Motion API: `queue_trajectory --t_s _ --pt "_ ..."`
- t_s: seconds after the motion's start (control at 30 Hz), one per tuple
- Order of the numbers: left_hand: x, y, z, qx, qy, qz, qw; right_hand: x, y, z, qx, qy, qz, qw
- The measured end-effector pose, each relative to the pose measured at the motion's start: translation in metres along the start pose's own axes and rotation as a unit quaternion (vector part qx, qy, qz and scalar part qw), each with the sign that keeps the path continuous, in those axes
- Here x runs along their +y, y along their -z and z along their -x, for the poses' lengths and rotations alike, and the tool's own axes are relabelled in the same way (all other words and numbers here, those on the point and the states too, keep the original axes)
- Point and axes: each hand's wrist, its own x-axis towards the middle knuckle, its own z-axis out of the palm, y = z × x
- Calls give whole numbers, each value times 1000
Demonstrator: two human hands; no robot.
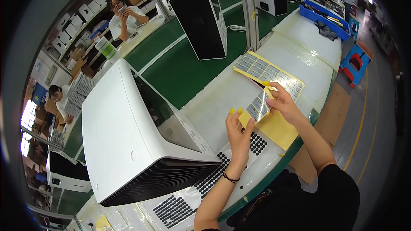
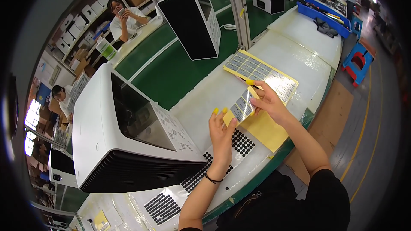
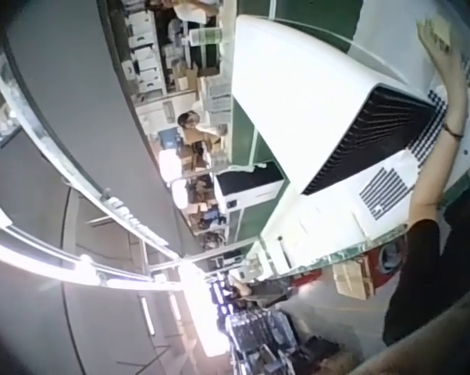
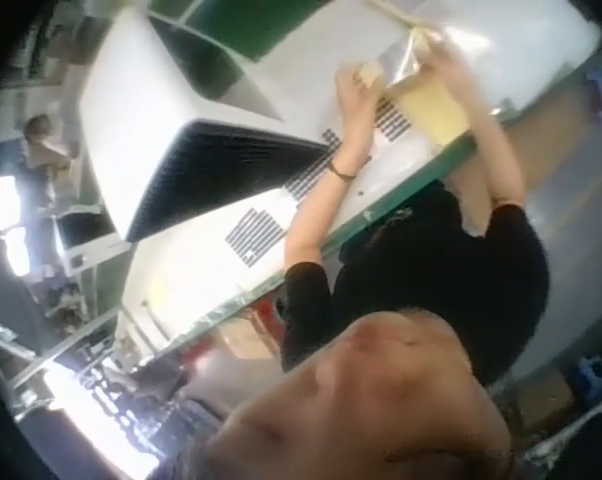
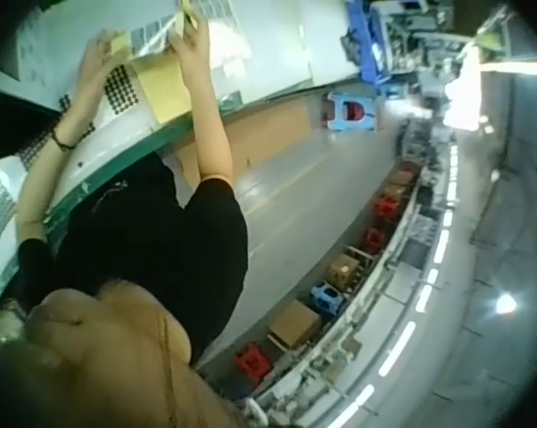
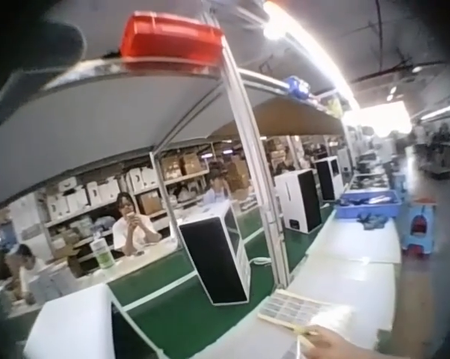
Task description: Applying identification labels and inserting rubber feet into the chassis of computer cases on an assembly line.
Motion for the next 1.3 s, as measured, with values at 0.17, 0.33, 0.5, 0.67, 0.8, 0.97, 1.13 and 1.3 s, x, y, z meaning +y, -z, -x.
queue_trajectory --t_s 0.17,0.33,0.5,0.67,0.8,0.97,1.13,1.3 --pt "5 -6 0 -20 66 67 995 -5 1 10 14 44 -31 998" --pt "40 -18 9 -21 22 -35 999 -42 -17 18 49 88 90 991" --pt "66 -19 14 -31 -49 -145 988 -65 -45 26 108 411 540 727" --pt "70 -17 19 -64 -113 -243 961 -52 -50 19 53 463 545 697" --pt "69 -13 20 -46 -140 -279 949 -48 -51 16 36 492 541 681" --pt "69 -12 19 -48 -89 -254 962 -39 -53 14 44 510 520 684" --pt "59 -12 17 -47 -71 -207 975 -33 -51 10 36 497 493 713" --pt "32 -13 0 -25 56 -101 993 -39 -45 6 1 438 541 718"
